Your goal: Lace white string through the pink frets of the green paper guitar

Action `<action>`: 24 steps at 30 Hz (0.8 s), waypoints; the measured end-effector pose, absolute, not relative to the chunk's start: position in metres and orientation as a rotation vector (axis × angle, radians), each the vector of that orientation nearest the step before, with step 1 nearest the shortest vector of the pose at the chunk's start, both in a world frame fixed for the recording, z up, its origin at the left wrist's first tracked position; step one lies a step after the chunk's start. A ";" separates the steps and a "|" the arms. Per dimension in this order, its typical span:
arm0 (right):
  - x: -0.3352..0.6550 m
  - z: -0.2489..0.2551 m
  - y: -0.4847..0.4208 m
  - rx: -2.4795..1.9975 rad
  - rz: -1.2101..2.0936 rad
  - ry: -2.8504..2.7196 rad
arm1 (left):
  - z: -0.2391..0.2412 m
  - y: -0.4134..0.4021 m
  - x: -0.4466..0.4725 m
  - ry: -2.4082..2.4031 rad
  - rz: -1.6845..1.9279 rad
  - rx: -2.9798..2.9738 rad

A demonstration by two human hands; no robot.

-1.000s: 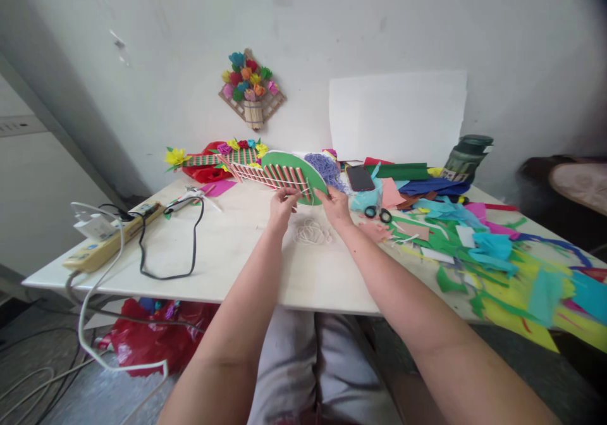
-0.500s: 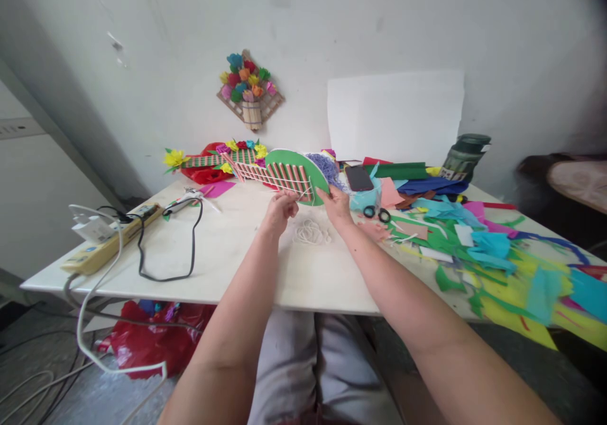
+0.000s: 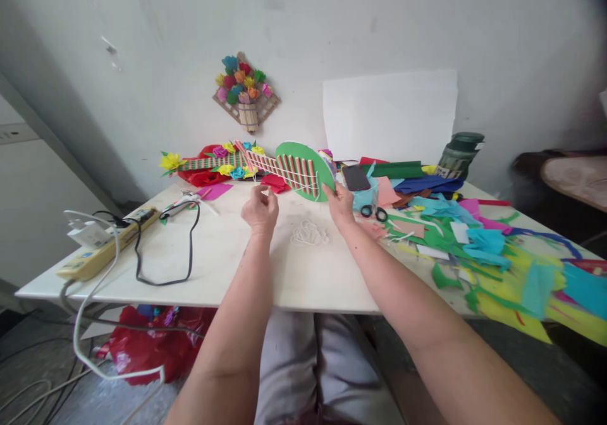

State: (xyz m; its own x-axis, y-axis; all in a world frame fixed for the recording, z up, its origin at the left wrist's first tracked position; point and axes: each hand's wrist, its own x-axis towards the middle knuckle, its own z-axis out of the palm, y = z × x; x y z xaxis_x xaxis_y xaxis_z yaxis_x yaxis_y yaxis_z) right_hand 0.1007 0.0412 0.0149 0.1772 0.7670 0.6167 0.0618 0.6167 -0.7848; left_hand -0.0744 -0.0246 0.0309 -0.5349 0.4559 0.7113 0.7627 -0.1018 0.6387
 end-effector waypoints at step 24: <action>0.101 0.014 0.037 -0.805 0.583 -1.318 | 0.030 -0.026 -0.006 -0.797 -1.237 -2.243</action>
State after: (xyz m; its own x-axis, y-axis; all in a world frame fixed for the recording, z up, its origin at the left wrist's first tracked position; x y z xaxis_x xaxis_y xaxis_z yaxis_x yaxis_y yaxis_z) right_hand 0.1010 0.0370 0.0144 0.1768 0.7725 0.6098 0.0690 0.6084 -0.7907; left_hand -0.0064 -0.0262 0.0300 0.4290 0.2671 0.8629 0.6756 -0.7290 -0.1103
